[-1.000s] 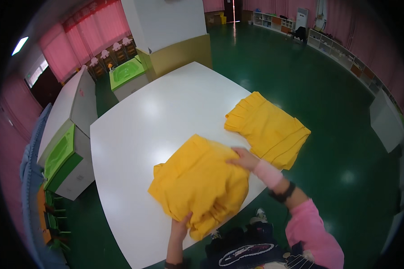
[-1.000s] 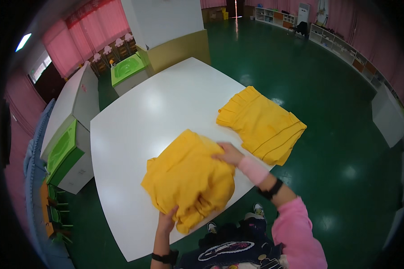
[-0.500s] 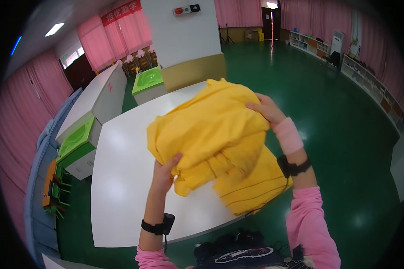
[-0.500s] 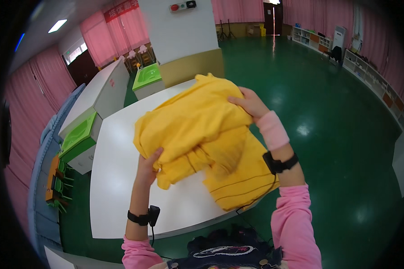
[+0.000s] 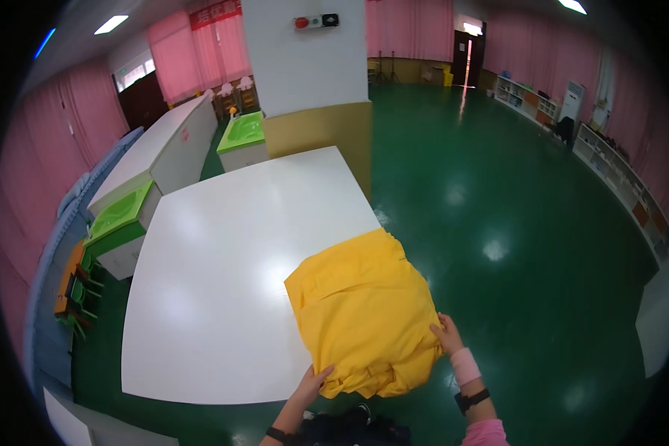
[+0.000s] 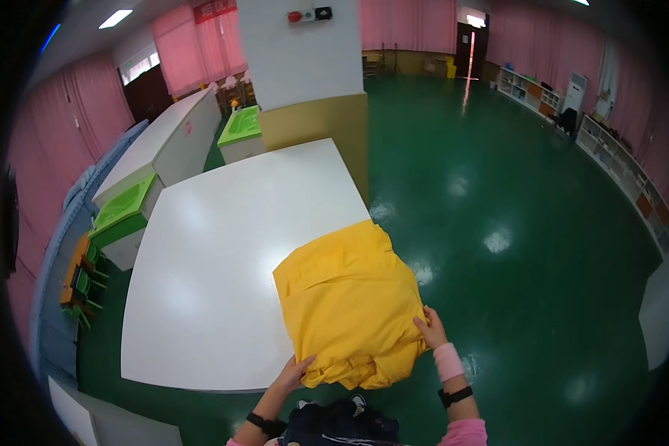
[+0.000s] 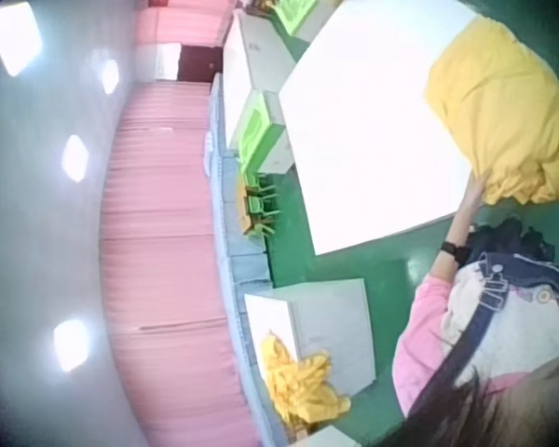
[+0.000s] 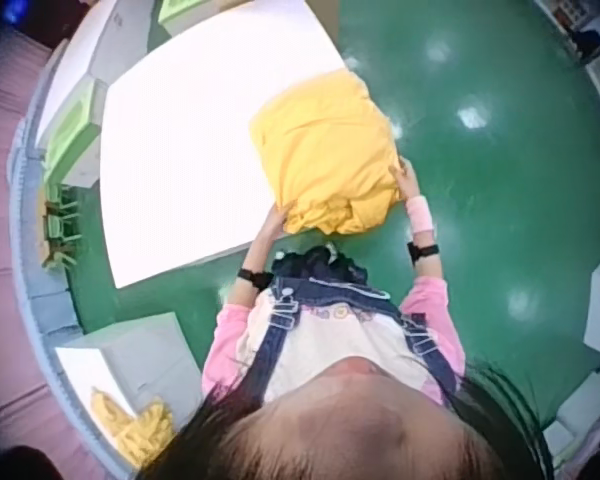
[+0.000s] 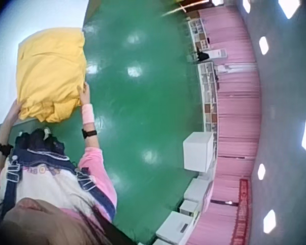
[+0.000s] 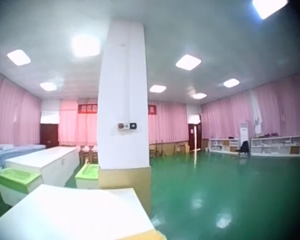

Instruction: Folding yellow linens on a table and organizing them into a storage cabinet.

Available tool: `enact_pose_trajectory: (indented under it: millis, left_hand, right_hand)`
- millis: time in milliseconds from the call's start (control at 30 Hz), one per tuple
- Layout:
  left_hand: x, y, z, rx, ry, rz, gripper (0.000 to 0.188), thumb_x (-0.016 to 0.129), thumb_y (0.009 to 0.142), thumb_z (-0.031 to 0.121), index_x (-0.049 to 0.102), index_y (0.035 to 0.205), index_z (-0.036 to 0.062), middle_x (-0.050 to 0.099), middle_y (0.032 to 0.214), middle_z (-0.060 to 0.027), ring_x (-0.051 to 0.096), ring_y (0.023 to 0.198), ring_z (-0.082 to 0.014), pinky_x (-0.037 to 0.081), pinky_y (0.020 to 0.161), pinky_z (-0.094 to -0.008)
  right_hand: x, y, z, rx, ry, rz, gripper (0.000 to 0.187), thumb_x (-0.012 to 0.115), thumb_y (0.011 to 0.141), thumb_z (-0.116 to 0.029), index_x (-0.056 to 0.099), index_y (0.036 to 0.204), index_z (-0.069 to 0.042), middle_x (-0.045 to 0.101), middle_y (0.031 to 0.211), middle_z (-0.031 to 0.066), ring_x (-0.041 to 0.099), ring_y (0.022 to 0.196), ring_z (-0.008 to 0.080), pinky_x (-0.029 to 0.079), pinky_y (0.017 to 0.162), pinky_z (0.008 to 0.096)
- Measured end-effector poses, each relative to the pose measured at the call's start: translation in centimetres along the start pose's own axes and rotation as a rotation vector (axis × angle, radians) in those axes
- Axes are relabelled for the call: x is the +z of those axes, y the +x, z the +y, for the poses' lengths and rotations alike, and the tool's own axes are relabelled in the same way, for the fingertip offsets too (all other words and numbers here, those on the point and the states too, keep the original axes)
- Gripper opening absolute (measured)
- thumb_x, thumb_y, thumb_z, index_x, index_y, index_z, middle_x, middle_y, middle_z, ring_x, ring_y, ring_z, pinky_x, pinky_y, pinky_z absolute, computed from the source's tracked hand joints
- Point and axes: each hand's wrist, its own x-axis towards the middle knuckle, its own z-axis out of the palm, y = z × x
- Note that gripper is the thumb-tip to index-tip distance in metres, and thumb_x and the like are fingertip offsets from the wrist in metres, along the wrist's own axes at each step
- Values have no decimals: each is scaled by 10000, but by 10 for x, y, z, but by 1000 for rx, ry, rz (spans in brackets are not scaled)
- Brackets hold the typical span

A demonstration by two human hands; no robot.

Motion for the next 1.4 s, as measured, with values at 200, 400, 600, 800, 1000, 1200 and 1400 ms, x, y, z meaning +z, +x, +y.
enact_pose_trajectory:
  millis: [200, 400, 600, 800, 1000, 1200, 1400]
  left_hand:
    - [-9, -23, -25, 55, 224, 174, 447, 587, 848, 206, 369, 1180, -1, 538, 1087, -112, 547, 943, -153, 468, 778, -285]
    - [-55, -84, -73, 70, 483, 41, 326, 529, 887, 193, 452, 1163, 39, 558, 1076, -86, 560, 913, -154, 459, 802, -288]
    - [-79, -178, -86, 92, 820, 139, 243, 542, 876, 173, 534, 1072, 30, 610, 1010, -72, 586, 949, -139, 455, 808, -267]
    - [-98, -318, -144, 119, 653, 443, 257, 532, 878, 193, 532, 1090, 47, 609, 1025, -69, 592, 948, -162, 454, 809, -270]
    - [-132, -478, -246, 7, 578, 829, 308, 539, 848, 286, 552, 1077, 80, 622, 993, -83, 598, 907, -220, 460, 793, -313]
    - [-104, -632, -380, -302, 552, 1289, 369, 529, 818, 346, 559, 1088, 96, 610, 1044, -101, 573, 965, -296, 452, 826, -378]
    - [-65, -679, -504, -446, 117, 1616, 408, 591, 780, 368, 565, 1074, 86, 616, 1033, -105, 582, 966, -265, 463, 808, -348]
  right_hand:
    - [-2, -16, 16, -95, -50, 203, 391, 510, 887, -157, 384, 1221, 3, 476, 1183, 106, 443, 1091, 173, 348, 936, 286]
    - [40, -46, -14, -162, -142, 319, 398, 420, 921, -210, 356, 1254, -2, 420, 1250, 152, 384, 1161, 256, 285, 983, 326]
    - [81, -36, 20, -200, -370, 509, 429, 403, 924, -243, 335, 1277, -9, 404, 1265, 205, 369, 1164, 348, 271, 987, 386]
    - [118, -4, 32, -191, -340, 506, 490, 438, 909, -243, 319, 1304, 22, 375, 1305, 228, 367, 1198, 351, 282, 1005, 381]
    - [136, -85, 11, -817, -935, 567, 469, 486, 821, -81, 375, 1269, 4, 428, 1262, 192, 384, 1164, 347, 270, 1005, 420]
    - [293, -289, 136, -542, -668, -411, 500, 485, 669, 78, 419, 1164, 51, 451, 1157, 201, 405, 1120, 342, 265, 1002, 404]
    - [488, -511, 105, -746, -461, -1774, 312, 542, 673, 37, 559, 972, -51, 545, 1005, 139, 552, 911, 293, 471, 757, 323]
